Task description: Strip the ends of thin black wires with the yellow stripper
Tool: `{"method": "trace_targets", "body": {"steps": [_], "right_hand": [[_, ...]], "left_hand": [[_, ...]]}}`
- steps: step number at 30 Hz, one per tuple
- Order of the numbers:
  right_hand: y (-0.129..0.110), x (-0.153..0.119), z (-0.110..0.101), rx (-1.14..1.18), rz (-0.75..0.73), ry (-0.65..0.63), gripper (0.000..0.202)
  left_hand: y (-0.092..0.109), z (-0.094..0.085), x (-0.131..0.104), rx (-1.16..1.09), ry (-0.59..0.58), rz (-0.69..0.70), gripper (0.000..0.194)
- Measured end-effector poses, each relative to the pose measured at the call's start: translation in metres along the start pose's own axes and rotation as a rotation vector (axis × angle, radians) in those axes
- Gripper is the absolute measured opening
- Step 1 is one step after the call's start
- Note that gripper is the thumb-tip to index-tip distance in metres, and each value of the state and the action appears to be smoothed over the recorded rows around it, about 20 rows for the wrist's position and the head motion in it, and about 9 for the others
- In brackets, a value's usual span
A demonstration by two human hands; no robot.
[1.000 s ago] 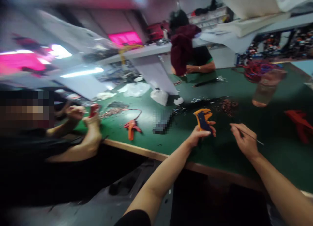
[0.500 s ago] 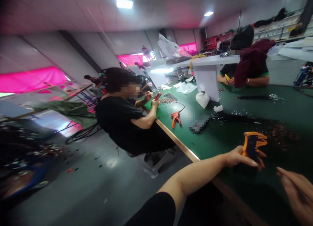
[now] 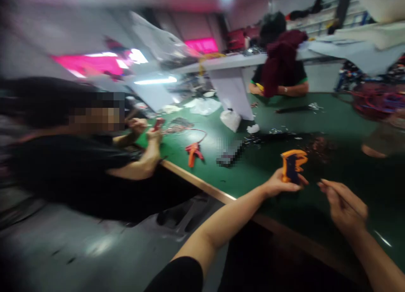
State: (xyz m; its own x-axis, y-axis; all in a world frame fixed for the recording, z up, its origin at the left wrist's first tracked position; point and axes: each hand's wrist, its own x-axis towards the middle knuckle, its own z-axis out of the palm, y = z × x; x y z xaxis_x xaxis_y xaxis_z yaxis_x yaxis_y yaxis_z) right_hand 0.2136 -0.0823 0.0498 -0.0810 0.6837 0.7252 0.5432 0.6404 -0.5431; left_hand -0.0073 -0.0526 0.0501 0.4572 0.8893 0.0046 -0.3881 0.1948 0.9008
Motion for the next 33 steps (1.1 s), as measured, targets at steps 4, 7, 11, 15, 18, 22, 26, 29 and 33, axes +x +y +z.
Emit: {"method": "trace_targets", "body": {"steps": [4,7,11,15,18,22,26,29,33], "right_hand": [[-0.023,0.014,0.003,0.073,-0.133,0.011,0.023],[-0.031,0.019,0.005,0.107,-0.154,-0.006,0.023],[-0.033,0.017,0.008,0.102,-0.113,-0.049,0.022],[-0.024,0.011,0.019,-0.008,0.089,-0.109,0.026],[-0.018,0.004,0.027,-0.065,0.095,-0.262,0.026],[-0.019,-0.001,0.033,-0.082,0.116,-0.402,0.027],[-0.02,-0.001,0.033,-0.031,0.151,-0.478,0.022],[-0.019,-0.001,0.034,0.046,0.22,-0.475,0.023],[-0.014,-0.004,0.036,0.099,0.302,-0.476,0.027]], "left_hand": [[0.001,-0.002,-0.002,0.037,0.012,0.016,0.056],[0.001,-0.002,-0.005,0.081,-0.007,0.046,0.051],[-0.001,0.0,-0.008,0.13,-0.004,0.083,0.048],[-0.004,0.003,-0.009,0.095,0.036,0.09,0.051],[-0.003,0.006,-0.01,0.047,0.086,0.13,0.049],[0.0,0.009,-0.011,-0.055,0.173,0.172,0.049],[0.002,0.009,-0.012,-0.05,0.125,0.168,0.055],[0.006,0.007,-0.013,-0.033,-0.021,0.11,0.075],[0.008,0.008,-0.016,0.011,-0.052,0.028,0.092]]}}
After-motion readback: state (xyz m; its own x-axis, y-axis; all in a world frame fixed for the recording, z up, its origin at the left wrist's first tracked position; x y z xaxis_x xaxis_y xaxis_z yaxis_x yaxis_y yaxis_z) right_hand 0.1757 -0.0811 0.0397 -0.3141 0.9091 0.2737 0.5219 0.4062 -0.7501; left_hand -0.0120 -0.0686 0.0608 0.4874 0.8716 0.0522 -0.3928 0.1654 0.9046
